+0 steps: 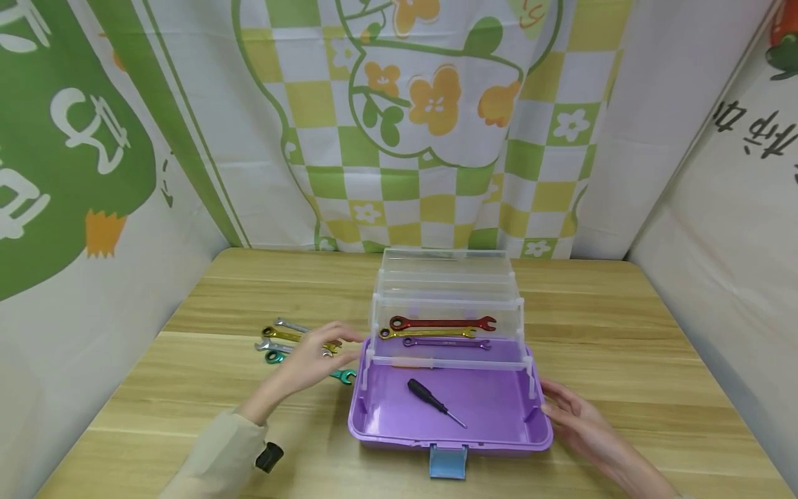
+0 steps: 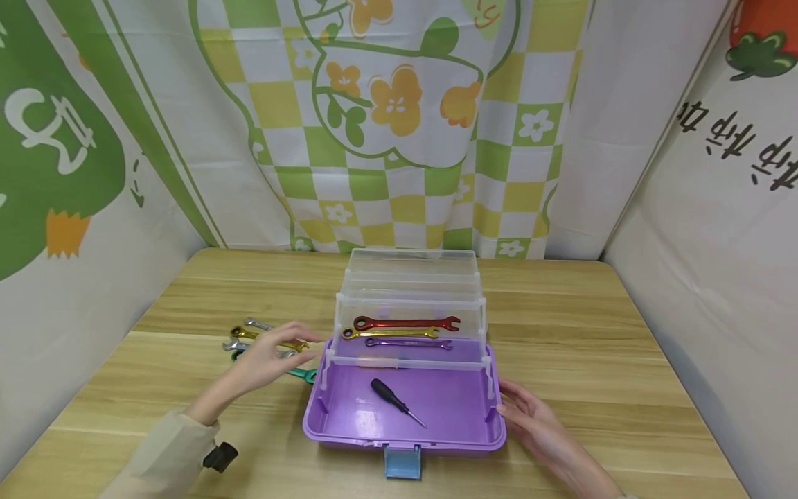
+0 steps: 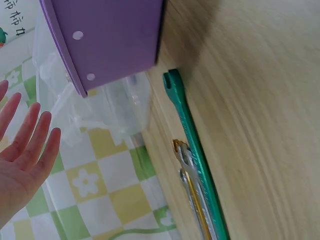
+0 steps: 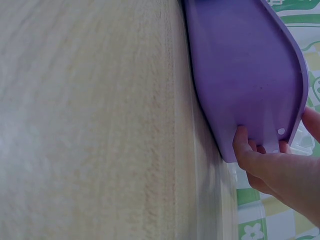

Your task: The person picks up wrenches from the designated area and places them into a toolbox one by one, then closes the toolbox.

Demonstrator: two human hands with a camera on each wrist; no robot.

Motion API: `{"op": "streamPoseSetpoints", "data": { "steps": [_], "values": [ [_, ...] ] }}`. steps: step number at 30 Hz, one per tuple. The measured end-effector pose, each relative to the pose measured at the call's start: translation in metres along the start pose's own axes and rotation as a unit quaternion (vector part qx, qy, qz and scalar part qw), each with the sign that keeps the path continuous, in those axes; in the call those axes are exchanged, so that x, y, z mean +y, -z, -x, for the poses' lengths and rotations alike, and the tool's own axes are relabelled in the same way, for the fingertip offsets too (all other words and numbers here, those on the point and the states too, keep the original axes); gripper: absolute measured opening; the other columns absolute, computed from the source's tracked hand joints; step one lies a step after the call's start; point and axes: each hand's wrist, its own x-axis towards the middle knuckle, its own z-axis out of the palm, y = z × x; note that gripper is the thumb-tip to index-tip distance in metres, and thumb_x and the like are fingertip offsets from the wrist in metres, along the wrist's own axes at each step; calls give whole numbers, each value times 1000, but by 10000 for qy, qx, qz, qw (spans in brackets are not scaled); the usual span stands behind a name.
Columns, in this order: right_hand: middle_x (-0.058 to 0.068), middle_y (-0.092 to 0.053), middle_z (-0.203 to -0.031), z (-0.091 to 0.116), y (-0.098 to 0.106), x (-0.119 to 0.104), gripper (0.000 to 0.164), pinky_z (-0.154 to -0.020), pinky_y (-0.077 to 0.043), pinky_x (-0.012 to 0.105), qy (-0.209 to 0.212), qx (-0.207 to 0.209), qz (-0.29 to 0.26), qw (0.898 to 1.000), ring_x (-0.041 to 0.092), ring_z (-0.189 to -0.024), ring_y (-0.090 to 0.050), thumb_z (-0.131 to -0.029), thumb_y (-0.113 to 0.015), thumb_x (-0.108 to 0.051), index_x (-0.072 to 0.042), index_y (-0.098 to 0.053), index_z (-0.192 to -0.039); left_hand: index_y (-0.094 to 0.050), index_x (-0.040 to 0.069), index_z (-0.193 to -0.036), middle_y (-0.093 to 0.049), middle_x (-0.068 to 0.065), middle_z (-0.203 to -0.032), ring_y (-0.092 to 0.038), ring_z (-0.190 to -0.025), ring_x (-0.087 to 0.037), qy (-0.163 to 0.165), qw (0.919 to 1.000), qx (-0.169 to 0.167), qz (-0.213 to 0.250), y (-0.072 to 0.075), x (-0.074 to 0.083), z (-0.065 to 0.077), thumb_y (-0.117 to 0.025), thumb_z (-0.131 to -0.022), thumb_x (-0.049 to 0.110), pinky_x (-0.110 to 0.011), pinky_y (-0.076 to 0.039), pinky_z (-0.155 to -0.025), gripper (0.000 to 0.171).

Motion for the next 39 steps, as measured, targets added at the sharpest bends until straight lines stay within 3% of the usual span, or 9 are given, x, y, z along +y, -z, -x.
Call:
{"op": "streamPoseSetpoints", "data": {
  "steps": [14, 21, 26, 30, 34, 39],
  "values": [
    [-13, -41, -123, 1, -3, -4, 60, -90, -40, 23, -227, 251, 289, 9990, -3, -108, -46, -91, -46, -9, 11, -10, -134, -64, 9, -96, -61, -4, -99, -57, -89, -22, 354, 9987, 153, -336, 12, -23, 26, -65, -79, 11, -39, -48, -76, 17],
    [3, -34, -135, 1, -4, -6, 64, -90, -40, 23, -311, 406, 452, 9977, -5, -107, -45, -90, -49, -11, 11, -10, -134, -63, 3, -98, -60, -7, -96, -56, -90, -29, 710, 9959, -58, -566, 16, -34, 36, -65, -78, 11, -44, -46, -78, 21],
    [-3, -38, -131, 1, -4, -5, 63, -90, -40, 23, -288, 355, 419, 9981, -4, -107, -46, -90, -48, -10, 11, -9, -134, -62, 1, -99, -59, -9, -97, -55, -92, -30, 914, 9928, -222, -741, 18, -44, 42, -65, -78, 9, -47, -45, -80, 22],
    [3, -36, -134, 1, -4, -5, 62, -90, -40, 24, -271, 333, 400, 9983, -4, -107, -46, -90, -47, -9, 11, -9, -134, -63, 2, -97, -59, -9, -98, -55, -94, -30, 958, 9895, -355, -1023, 19, -53, 43, -64, -79, 9, -48, -44, -81, 20],
    [17, -22, -141, 1, -3, -4, 61, -90, -40, 25, -260, 290, 416, 9984, -4, -107, -46, -91, -46, -9, 11, -8, -134, -64, 3, -95, -59, -10, -98, -55, -93, -31, 988, 9852, -473, -1322, 19, -63, 43, -65, -78, 9, -46, -45, -79, 18],
    [18, -20, -141, 1, -4, -5, 63, -91, -40, 26, -375, 362, 458, 9976, -5, -107, -45, -90, -47, -10, 11, -7, -135, -64, 4, -94, -59, -9, -97, -55, -91, -29, 1019, 9812, -623, -1516, 20, -71, 44, -65, -77, 10, -46, -45, -78, 18]
  ]
}}
